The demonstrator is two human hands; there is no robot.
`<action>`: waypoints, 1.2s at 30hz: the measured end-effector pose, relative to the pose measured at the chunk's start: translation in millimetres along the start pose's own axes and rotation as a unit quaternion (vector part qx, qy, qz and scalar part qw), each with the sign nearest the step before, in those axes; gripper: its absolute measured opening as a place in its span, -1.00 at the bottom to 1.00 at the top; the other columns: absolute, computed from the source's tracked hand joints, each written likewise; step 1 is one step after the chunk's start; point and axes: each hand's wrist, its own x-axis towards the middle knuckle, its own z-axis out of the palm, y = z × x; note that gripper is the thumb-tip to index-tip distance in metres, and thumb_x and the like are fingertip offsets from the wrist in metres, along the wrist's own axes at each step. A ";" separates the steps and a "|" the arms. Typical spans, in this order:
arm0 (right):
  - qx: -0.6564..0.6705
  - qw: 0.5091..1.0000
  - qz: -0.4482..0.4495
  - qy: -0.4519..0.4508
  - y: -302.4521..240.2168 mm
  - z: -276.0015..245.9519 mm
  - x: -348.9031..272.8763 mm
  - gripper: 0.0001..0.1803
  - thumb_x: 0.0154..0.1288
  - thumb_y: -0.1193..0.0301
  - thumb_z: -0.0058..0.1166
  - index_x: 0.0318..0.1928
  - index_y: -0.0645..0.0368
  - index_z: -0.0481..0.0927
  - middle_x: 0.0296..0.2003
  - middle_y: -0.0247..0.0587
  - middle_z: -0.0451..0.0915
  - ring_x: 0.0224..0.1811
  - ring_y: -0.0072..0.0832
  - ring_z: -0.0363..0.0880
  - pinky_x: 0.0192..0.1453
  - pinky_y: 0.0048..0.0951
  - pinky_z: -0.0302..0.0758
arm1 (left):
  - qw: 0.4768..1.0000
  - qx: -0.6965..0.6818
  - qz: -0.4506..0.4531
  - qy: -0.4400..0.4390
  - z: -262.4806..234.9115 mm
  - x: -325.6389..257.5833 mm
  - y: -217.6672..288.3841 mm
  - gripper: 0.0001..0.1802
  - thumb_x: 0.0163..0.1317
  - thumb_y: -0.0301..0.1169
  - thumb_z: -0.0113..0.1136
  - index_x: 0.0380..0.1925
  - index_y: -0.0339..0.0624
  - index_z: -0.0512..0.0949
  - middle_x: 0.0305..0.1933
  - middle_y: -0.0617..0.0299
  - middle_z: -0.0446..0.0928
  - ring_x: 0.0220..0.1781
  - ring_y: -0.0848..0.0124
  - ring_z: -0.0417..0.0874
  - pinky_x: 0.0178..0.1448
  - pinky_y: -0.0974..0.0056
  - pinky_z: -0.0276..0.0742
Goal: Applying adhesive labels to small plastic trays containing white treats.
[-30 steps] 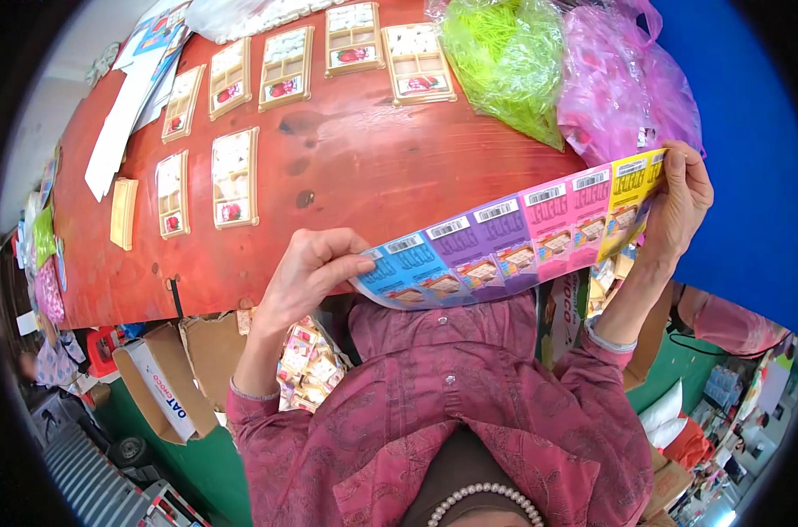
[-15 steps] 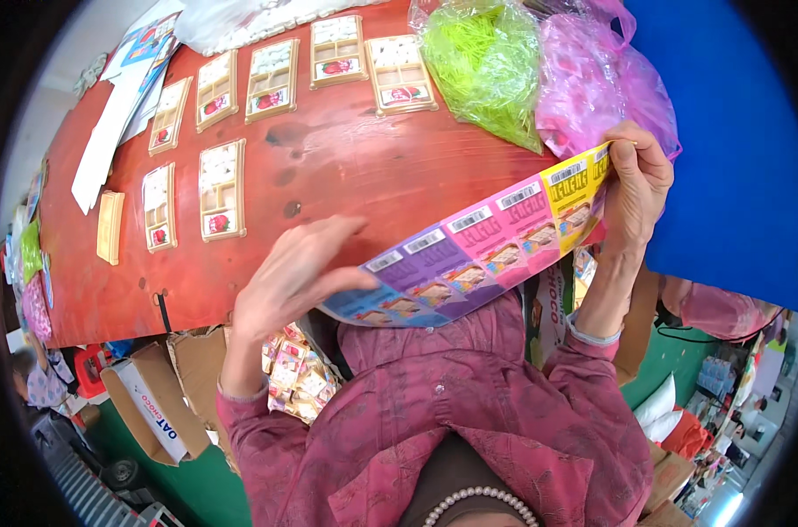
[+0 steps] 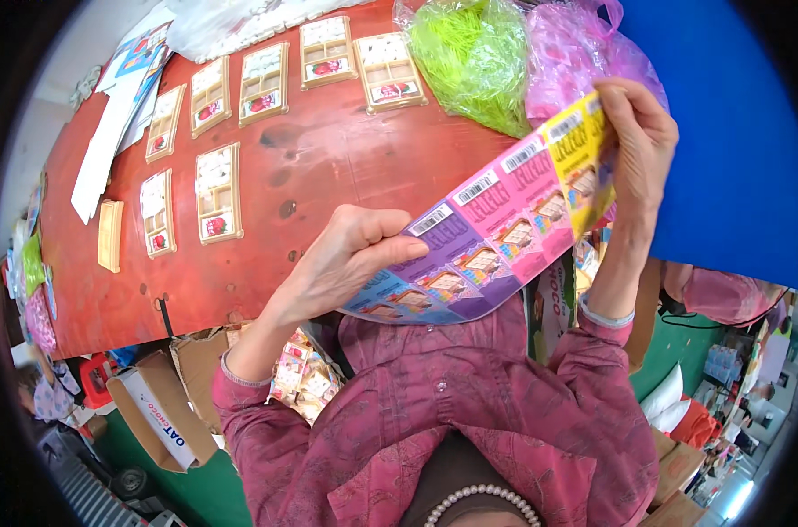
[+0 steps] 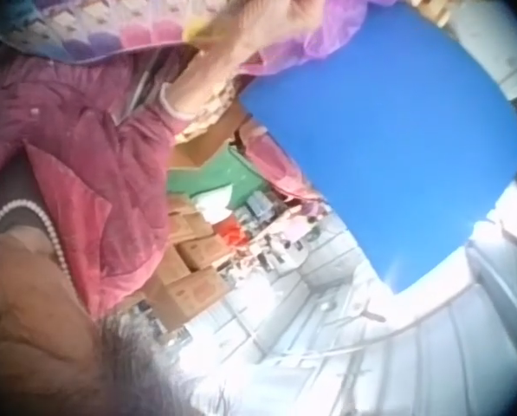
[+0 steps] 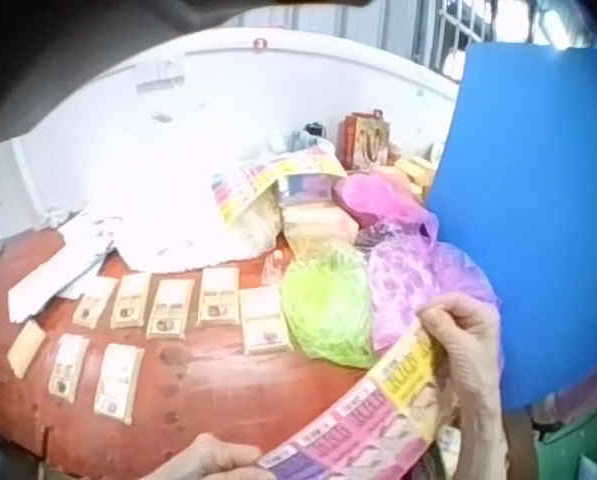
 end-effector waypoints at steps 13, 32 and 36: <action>-0.276 0.915 -0.153 -0.250 -28.3 61.7 -96.5 0.25 -0.23 -0.10 0.30 0.30 0.47 -0.02 0.31 0.30 -0.02 0.37 0.07 0.00 0.38 -0.06 -0.01 | 0.997 -0.071 0.035 -0.015 -3.5 -11.4 11.9 -0.62 0.26 -0.50 0.06 0.08 -0.39 0.41 -0.07 0.20 0.55 -0.11 0.56 0.51 0.02 0.42 0.46; -0.138 0.942 -0.069 -0.298 -26.9 70.6 -109.6 -0.15 -0.17 0.30 0.39 0.18 0.31 0.31 0.08 0.13 0.43 0.13 -0.06 0.43 0.16 -0.21 0.40 | 0.992 -0.104 0.067 -0.005 0.7 -6.9 7.5 -0.76 0.23 -0.50 0.09 -0.14 -0.43 0.49 -0.27 0.19 0.57 -0.21 0.57 0.52 -0.13 0.42 0.48; -0.138 0.931 -0.087 -0.326 -24.5 73.7 -112.6 -0.15 -0.14 0.31 0.37 0.19 0.33 0.29 0.16 0.14 0.34 0.23 -0.06 0.32 0.24 -0.20 0.32 | 0.993 -0.111 -0.004 0.041 1.5 -7.5 6.3 -0.77 0.29 -0.44 0.04 -0.17 -0.41 0.52 -0.29 0.28 0.56 -0.24 0.63 0.49 -0.17 0.49 0.45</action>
